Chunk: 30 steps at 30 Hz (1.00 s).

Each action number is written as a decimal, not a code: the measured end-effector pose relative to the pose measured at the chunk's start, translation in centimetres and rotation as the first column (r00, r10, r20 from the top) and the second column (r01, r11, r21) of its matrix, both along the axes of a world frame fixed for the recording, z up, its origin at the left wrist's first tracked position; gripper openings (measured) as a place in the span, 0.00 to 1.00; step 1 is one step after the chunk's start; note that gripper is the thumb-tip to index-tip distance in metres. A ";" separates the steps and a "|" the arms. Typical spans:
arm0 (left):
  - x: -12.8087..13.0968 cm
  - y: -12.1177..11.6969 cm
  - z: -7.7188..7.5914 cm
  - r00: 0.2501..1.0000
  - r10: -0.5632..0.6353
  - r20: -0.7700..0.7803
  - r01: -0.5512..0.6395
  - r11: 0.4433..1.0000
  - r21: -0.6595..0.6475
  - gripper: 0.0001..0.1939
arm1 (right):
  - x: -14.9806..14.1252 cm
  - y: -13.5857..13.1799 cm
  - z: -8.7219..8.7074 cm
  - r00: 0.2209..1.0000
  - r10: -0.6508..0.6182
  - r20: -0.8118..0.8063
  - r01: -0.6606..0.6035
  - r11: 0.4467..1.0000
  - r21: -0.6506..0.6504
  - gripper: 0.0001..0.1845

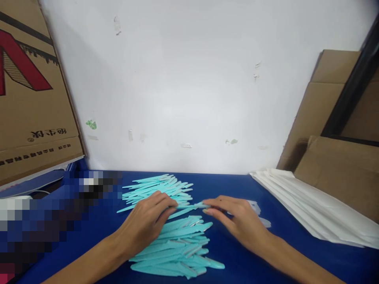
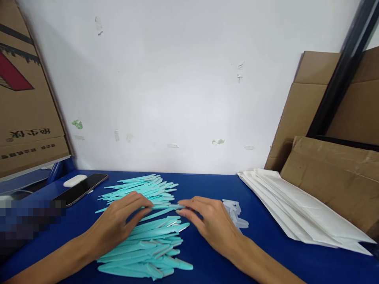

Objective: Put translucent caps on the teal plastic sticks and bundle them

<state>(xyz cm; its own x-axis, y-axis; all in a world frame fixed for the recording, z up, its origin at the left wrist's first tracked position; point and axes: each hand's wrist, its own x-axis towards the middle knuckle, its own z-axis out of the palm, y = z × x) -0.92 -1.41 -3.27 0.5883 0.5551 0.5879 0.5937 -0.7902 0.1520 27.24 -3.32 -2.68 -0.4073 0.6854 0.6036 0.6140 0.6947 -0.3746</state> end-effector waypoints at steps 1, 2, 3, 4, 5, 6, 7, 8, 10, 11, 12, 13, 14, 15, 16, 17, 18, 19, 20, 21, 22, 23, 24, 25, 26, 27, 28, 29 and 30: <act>-0.3 0.4 0.2 0.999 0.037 -0.019 -0.036 0.999 0.031 0.11 | 0.4 0.3 0.1 0.998 -0.042 0.046 0.041 0.999 0.030 0.15; -0.7 0.9 0.3 0.996 0.078 -0.040 -0.076 0.995 0.060 0.11 | 0.8 0.6 0.2 0.992 -0.086 0.096 0.081 0.995 0.055 0.16; -1.1 1.4 0.5 0.990 0.126 -0.060 -0.121 0.989 0.083 0.12 | 1.4 0.9 0.4 0.981 -0.125 0.151 0.115 0.991 0.074 0.16; -1.6 1.8 0.6 0.982 0.173 -0.076 -0.165 0.982 0.097 0.13 | 2.0 1.3 0.6 0.965 -0.157 0.207 0.142 0.986 0.088 0.17; -2.0 2.3 0.7 0.972 0.215 -0.091 -0.206 0.973 0.100 0.13 | 2.6 1.6 0.9 0.946 -0.178 0.270 0.158 0.983 0.094 0.18; -2.5 2.8 0.8 0.959 0.261 -0.112 -0.250 0.963 0.099 0.14 | 3.2 2.0 1.2 0.925 -0.191 0.327 0.169 0.981 0.094 0.19; -2.9 3.1 0.9 0.944 0.298 -0.141 -0.288 0.954 0.085 0.14 | 3.9 2.3 1.5 0.906 -0.192 0.377 0.169 0.981 0.092 0.19; -3.3 3.4 0.9 0.931 0.324 -0.170 -0.316 0.946 0.075 0.15 | 4.6 2.6 1.7 0.890 -0.178 0.420 0.158 0.984 0.082 0.18; -3.7 3.7 0.8 0.905 0.361 -0.224 -0.358 0.932 0.056 0.15 | 5.8 2.9 2.1 0.874 -0.124 0.470 0.114 0.992 0.051 0.14; -3.8 3.8 0.7 0.897 0.369 -0.243 -0.367 0.929 0.052 0.15 | 6.2 3.1 2.2 0.871 -0.098 0.481 0.093 0.995 0.035 0.12; -3.8 3.8 0.5 0.893 0.369 -0.256 -0.370 0.928 0.049 0.15 | 6.6 3.1 2.2 0.870 -0.076 0.487 0.075 0.997 0.021 0.10; -3.7 3.7 0.3 0.894 0.362 -0.264 -0.363 0.931 0.046 0.15 | 6.9 3.2 2.2 0.869 -0.060 0.492 0.064 0.998 0.008 0.08; -3.6 3.6 0.2 0.900 0.346 -0.265 -0.347 0.937 0.045 0.15 | 7.1 3.2 2.2 0.864 -0.051 0.501 0.061 0.998 -0.004 0.07; -3.4 3.5 0.1 0.911 0.320 -0.261 -0.319 0.947 0.046 0.15 | 7.1 3.2 2.2 0.855 -0.043 0.516 0.062 0.998 -0.020 0.05; -3.1 3.3 0.0 0.924 0.287 -0.252 -0.285 0.957 0.047 0.15 | 7.1 3.1 2.2 0.843 -0.032 0.538 0.066 0.997 -0.044 0.03; -2.8 3.0 0.0 0.936 0.251 -0.246 -0.248 0.968 0.044 0.14 | 7.0 3.1 2.2 0.828 -0.021 0.560 0.074 0.995 -0.071 0.02; -2.5 2.7 0.0 0.946 0.211 -0.245 -0.210 0.977 0.032 0.14 | 6.8 3.1 2.2 0.814 -0.012 0.581 0.083 0.992 -0.096 0.02; -2.1 2.4 0.0 0.953 0.172 -0.249 -0.175 0.985 0.011 0.13 | 6.6 3.0 2.2 0.802 -0.003 0.597 0.091 0.989 -0.117 0.02; -1.8 2.1 0.0 0.956 0.134 -0.261 -0.144 0.989 -0.021 0.13 | 6.3 3.0 2.2 0.794 0.006 0.608 0.093 0.987 -0.132 0.03; -1.5 1.9 0.0 0.956 0.100 -0.275 -0.120 0.991 -0.057 0.12 | 6.1 2.9 2.2 0.790 0.014 0.613 0.091 0.986 -0.140 0.04; -1.3 1.6 0.0 0.954 0.073 -0.291 -0.105 0.990 -0.098 0.11 | 5.8 2.9 2.2 0.789 0.017 0.614 0.087 0.986 -0.139 0.05; -1.1 1.5 0.0 0.951 0.054 -0.306 -0.098 0.986 -0.132 0.11 | 5.6 2.8 2.2 0.792 0.014 0.610 0.083 0.988 -0.130 0.05; -1.0 1.4 -0.1 0.947 0.043 -0.317 -0.098 0.982 -0.159 0.10 | 5.4 2.7 2.2 0.798 0.012 0.603 0.075 0.990 -0.119 0.06; -0.9 1.3 -0.3 0.944 0.039 -0.327 -0.103 0.979 -0.178 0.09 | 5.2 2.7 2.1 0.806 0.011 0.592 0.064 0.992 -0.105 0.06; -0.9 1.3 -0.4 0.940 0.041 -0.338 -0.110 0.976 -0.187 0.09 | 5.0 2.6 2.1 0.817 0.011 0.576 0.051 0.995 -0.091 0.06; -1.0 1.3 -0.6 0.935 0.047 -0.351 -0.120 0.975 -0.189 0.09 | 4.8 2.5 2.0 0.830 0.011 0.557 0.039 0.996 -0.078 0.06; -1.0 1.3 -0.7 0.930 0.056 -0.364 -0.130 0.975 -0.182 0.10 | 4.7 2.4 2.0 0.844 0.010 0.536 0.031 0.997 -0.066 0.07; -1.0 1.4 -0.8 0.924 0.067 -0.377 -0.140 0.976 -0.170 0.11 | 4.5 2.3 1.9 0.856 0.008 0.517 0.025 0.998 -0.057 0.07; -1.0 1.4 -0.8 0.917 0.078 -0.391 -0.150 0.976 -0.156 0.12 | 4.4 2.2 1.9 0.867 0.003 0.499 0.023 0.999 -0.046 0.08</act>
<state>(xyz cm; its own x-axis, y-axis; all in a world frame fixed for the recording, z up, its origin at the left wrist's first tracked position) -1.93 -0.04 -4.10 0.6738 0.7066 0.2161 0.7189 -0.6945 0.0291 31.64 -1.11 -0.82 -0.6378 0.7145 0.2875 0.7349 0.6763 -0.0502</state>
